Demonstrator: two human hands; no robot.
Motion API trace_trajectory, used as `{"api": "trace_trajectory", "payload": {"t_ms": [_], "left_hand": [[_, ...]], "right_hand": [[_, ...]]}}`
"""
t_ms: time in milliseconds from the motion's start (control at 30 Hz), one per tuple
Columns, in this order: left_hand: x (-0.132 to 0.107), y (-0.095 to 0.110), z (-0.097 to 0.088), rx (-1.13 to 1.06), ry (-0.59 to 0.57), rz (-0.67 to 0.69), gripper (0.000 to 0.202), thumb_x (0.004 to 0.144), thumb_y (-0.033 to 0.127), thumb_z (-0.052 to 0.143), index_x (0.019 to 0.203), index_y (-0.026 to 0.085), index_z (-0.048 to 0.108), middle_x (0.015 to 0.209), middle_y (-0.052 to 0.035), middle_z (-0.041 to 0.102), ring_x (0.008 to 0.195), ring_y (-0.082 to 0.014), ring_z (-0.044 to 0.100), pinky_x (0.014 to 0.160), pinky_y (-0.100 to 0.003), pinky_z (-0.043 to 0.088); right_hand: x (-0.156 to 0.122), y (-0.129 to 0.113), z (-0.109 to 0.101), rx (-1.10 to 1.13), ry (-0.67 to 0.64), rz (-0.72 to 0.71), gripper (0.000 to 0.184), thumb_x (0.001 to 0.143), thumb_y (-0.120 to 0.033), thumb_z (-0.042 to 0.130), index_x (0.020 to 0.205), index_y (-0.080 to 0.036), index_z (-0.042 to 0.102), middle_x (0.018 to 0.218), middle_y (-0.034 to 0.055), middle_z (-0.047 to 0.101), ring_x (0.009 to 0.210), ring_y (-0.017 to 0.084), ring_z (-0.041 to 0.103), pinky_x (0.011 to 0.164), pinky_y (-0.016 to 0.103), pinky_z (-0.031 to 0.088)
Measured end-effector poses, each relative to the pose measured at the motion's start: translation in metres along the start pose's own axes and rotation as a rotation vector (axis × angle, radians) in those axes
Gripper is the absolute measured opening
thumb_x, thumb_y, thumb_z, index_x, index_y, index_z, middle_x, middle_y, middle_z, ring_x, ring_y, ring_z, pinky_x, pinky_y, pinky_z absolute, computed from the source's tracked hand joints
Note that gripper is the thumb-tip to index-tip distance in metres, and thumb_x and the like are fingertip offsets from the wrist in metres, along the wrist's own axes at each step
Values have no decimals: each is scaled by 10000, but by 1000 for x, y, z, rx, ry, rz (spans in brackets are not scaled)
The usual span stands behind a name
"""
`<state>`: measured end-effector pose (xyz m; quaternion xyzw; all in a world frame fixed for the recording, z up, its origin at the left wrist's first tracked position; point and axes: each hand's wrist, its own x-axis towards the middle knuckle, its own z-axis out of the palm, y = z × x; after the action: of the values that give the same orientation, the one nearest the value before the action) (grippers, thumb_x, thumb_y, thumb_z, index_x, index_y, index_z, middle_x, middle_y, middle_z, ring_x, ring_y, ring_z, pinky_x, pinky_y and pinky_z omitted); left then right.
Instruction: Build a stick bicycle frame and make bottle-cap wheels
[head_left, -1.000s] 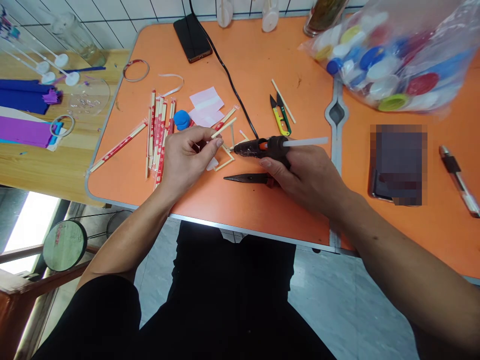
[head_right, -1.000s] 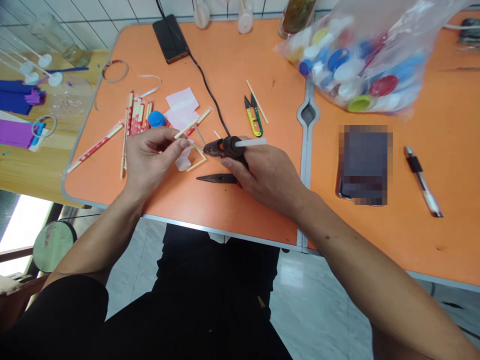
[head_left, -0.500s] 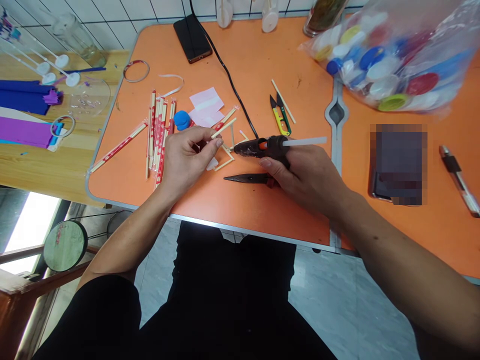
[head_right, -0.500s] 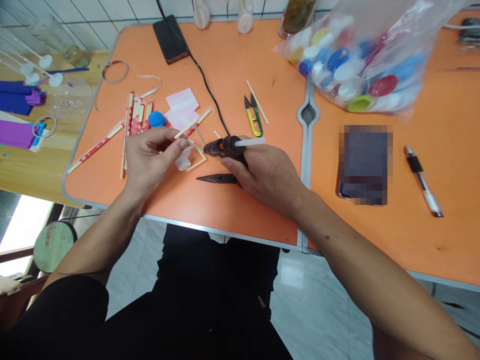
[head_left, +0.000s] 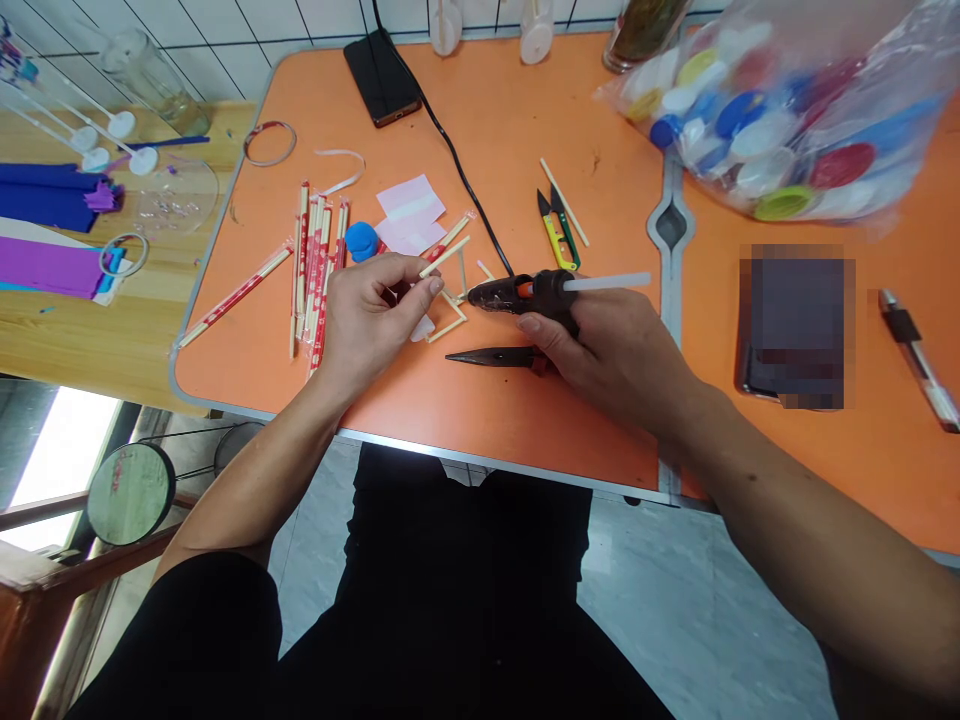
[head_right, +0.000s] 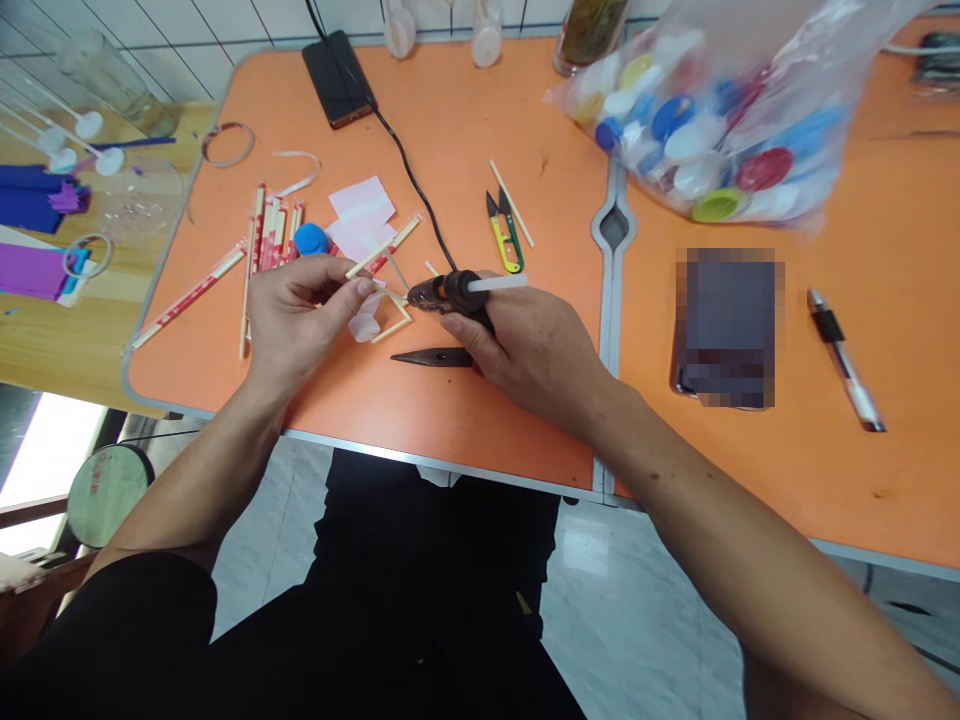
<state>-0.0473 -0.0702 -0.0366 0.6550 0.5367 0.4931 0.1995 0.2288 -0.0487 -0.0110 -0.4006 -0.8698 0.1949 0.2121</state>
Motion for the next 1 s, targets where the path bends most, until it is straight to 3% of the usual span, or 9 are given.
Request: {"api": "trace_trajectory", "payload": {"t_ms": [400,633,1000], "left_hand": [[-1,-1,1,-1,2,7,357,1012,592,827,884,258,819,766,-13,782,640,-156,694,557,-331,490],[0,0,1,11,4,11,317,1009,558,837,894,262,836,767,-13,786,629,-156,667,556,-335,460],[-1,-1,0,-24,-16,0,296,1021,511,837,890,245,825,752,-5,779,595,-141,683,545,-318,466]], "right_hand": [[-4,7,0,-10,40,18,534,1184,-549,442,1228,-198,842,1091,160,861,966,355,814,760,424,575],[-3,3,0,15,23,-6,572,1195,-613,402,1296,-260,840,1052,119,865,1045,337,807,807,408,587],[-3,3,-2,18,-4,28,469,1188,-482,468,1338,-221,826,1171,142,865,1073,341,801,852,410,573]]}}
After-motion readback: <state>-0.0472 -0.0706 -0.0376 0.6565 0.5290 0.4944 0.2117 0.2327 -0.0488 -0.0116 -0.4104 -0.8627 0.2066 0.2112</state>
